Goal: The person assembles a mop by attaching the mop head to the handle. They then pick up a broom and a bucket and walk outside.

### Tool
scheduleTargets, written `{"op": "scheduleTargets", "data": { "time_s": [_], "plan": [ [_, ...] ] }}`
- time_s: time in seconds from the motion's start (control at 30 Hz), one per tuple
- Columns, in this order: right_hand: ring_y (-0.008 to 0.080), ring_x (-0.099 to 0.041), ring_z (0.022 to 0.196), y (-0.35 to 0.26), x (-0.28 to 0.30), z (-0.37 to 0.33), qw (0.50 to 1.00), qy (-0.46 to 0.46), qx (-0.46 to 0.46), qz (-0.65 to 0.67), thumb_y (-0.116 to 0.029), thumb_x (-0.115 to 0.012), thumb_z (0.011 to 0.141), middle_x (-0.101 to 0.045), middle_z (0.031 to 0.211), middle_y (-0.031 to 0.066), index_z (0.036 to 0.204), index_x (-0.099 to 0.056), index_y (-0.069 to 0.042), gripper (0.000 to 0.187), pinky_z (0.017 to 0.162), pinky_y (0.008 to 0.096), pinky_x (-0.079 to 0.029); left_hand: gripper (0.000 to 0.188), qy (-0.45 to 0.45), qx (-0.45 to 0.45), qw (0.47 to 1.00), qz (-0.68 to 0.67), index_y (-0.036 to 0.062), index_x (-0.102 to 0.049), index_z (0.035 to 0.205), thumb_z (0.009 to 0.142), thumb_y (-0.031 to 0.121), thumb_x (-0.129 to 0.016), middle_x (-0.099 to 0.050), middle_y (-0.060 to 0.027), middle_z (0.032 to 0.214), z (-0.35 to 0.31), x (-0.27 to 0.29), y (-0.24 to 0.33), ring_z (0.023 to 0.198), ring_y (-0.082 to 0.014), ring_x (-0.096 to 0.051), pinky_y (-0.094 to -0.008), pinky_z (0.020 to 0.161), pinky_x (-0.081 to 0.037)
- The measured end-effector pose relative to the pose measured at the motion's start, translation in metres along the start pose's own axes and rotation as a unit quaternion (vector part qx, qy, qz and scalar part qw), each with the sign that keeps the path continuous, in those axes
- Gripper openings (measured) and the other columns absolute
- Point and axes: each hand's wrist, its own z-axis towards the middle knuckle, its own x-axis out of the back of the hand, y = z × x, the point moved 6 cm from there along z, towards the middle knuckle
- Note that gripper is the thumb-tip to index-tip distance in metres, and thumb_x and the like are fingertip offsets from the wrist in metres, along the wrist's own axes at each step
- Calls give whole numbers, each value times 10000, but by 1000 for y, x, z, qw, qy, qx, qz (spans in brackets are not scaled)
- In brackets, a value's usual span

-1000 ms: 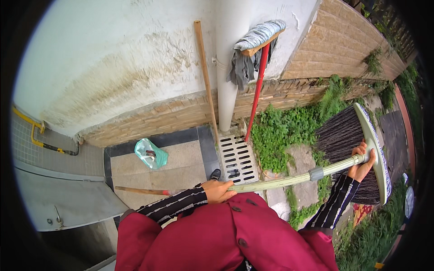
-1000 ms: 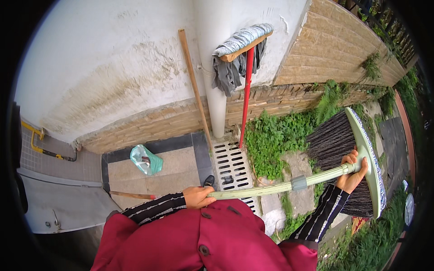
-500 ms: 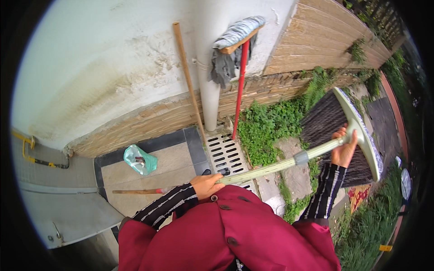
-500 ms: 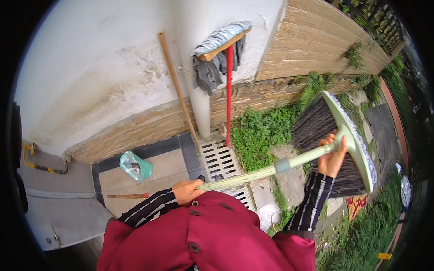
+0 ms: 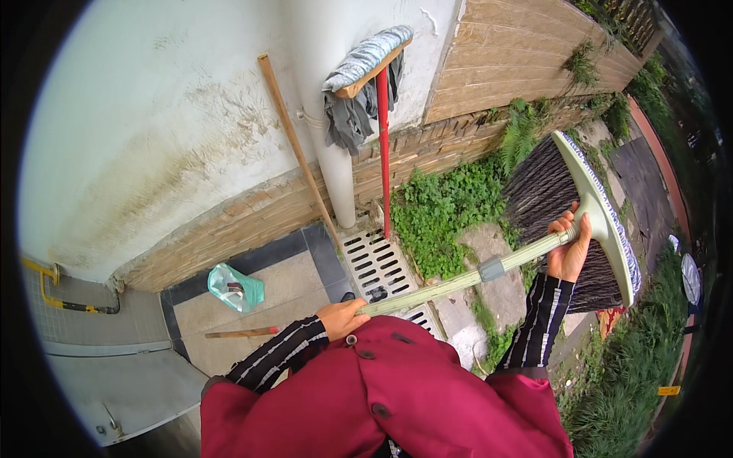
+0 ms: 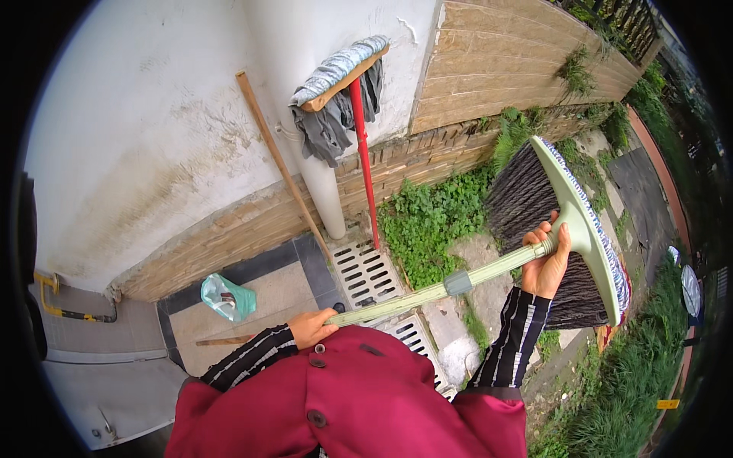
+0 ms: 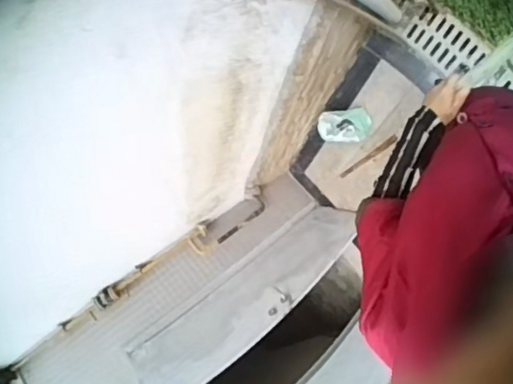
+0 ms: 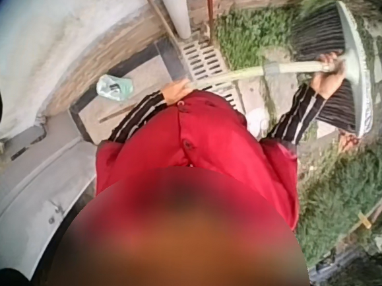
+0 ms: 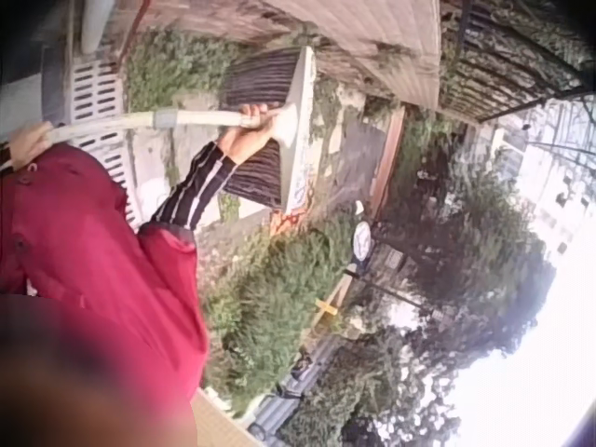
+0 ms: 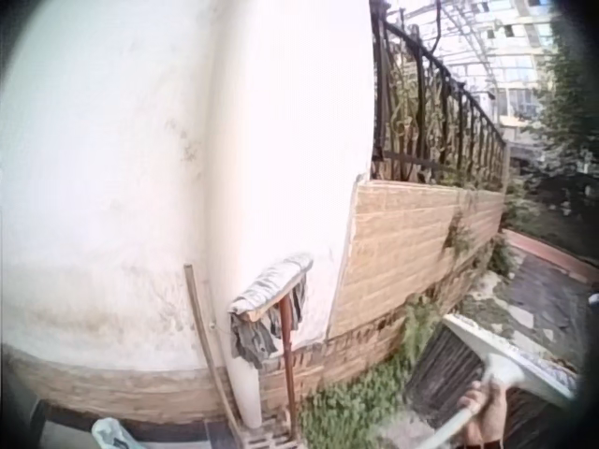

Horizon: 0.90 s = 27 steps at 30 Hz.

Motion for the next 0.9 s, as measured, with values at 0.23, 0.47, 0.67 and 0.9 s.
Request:
{"op": "scheduleTargets", "data": {
  "time_s": [0.23,0.47,0.67,0.9],
  "plan": [
    [127,-520,707,-9,-30,-10,999,-12,29,-43,-279,-535,926,-542,814,43,1175,-478,-24,360,666,272,-465,349,45,-49,998,-11,56,-455,1145,944,341,-446,-607,-200,889,7,5,1,818,-387,-600,-432,685,-466],
    [113,-486,667,14,-1,-17,1000,28,-13,-4,-319,-537,921,-513,737,6,1085,-504,-51,317,634,279,-420,329,54,-37,997,45,80,-454,1157,924,311,-476,-600,-185,1000,-5,20,0,872,-396,-589,-446,718,-472],
    [117,-441,654,29,19,-4,996,-13,-51,69,-320,-558,904,-458,736,4,1000,-507,-43,297,637,292,-403,343,124,-32,987,94,107,-451,1174,887,279,-528,-623,-172,930,-15,52,21,790,-387,-607,-467,663,-479],
    [136,-456,666,60,56,-12,987,56,-65,137,-290,-538,912,-453,714,15,926,-493,-48,247,646,300,-415,313,113,-61,973,194,100,-489,1140,885,278,-526,-627,-166,885,-34,101,48,735,-380,-608,-458,609,-479]
  ]
}}
